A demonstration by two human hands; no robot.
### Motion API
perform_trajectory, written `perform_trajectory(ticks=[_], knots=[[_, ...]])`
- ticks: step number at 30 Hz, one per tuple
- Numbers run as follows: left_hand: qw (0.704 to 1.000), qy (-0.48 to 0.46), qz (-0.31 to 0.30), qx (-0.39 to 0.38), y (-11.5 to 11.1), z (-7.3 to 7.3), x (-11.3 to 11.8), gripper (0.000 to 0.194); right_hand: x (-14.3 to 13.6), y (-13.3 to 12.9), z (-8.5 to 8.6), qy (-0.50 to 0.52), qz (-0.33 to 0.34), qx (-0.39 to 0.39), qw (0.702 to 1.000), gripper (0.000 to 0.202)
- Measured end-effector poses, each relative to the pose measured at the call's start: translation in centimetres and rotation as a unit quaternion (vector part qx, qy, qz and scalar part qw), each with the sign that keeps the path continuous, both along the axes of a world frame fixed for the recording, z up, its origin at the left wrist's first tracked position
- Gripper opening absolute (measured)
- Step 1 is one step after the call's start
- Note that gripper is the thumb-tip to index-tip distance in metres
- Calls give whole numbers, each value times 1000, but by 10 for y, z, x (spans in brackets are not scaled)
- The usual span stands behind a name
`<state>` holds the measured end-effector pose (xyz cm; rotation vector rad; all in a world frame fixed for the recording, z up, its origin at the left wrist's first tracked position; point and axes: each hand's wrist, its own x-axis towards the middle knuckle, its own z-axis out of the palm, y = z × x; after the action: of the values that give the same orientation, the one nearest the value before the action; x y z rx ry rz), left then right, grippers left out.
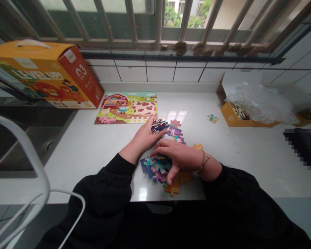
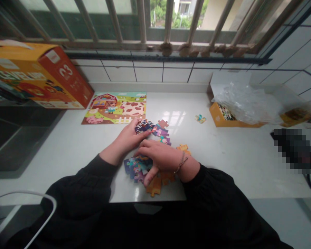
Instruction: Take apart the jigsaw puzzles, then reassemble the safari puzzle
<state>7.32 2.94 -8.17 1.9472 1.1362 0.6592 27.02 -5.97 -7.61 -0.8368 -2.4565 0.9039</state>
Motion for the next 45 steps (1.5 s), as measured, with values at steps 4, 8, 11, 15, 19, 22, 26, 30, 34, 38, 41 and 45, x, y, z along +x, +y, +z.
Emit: perform_trajectory(ticks=[4,8,11,15,19,22,26,30,34,38,41,45], knots=[[1000,-4,-1,-7,-1,1,0,58,1,-5,4,11,1,-4,1000,62],[1000,-5,2,-15,-1,1,1,55,-5,-8,3,-14,-13,42,999,60],[1000,-8,7,-15,1,0,1,54,-17,-9,0,-68,-39,79,994,82],[999,-39,13,-15,3,-2,2,55,-29,-11,0,-98,-49,75,991,76],[999,-41,6,-14,2,-2,2,53,-33,-11,0,-72,-42,52,995,59],[999,-41,7,-14,2,-1,2,54,-32,-9,1,-53,-47,13,997,52],[999,-41,11,-19,3,0,2,55,-26,-7,5,-19,-91,-63,994,50],[998,-57,0,-15,3,-1,0,52,-13,-5,7,10,-148,-104,983,46],[999,-45,-10,-11,3,-3,-2,44,6,1,7,33,-198,-81,976,44],[999,-37,-29,-3,4,-4,-3,43,24,10,6,38,-295,-25,955,46],[998,-42,-55,13,4,-4,-3,40,31,14,0,35,-359,-6,933,44],[995,-61,-79,23,1,-1,-2,53,27,17,-7,47,-389,0,920,44]])
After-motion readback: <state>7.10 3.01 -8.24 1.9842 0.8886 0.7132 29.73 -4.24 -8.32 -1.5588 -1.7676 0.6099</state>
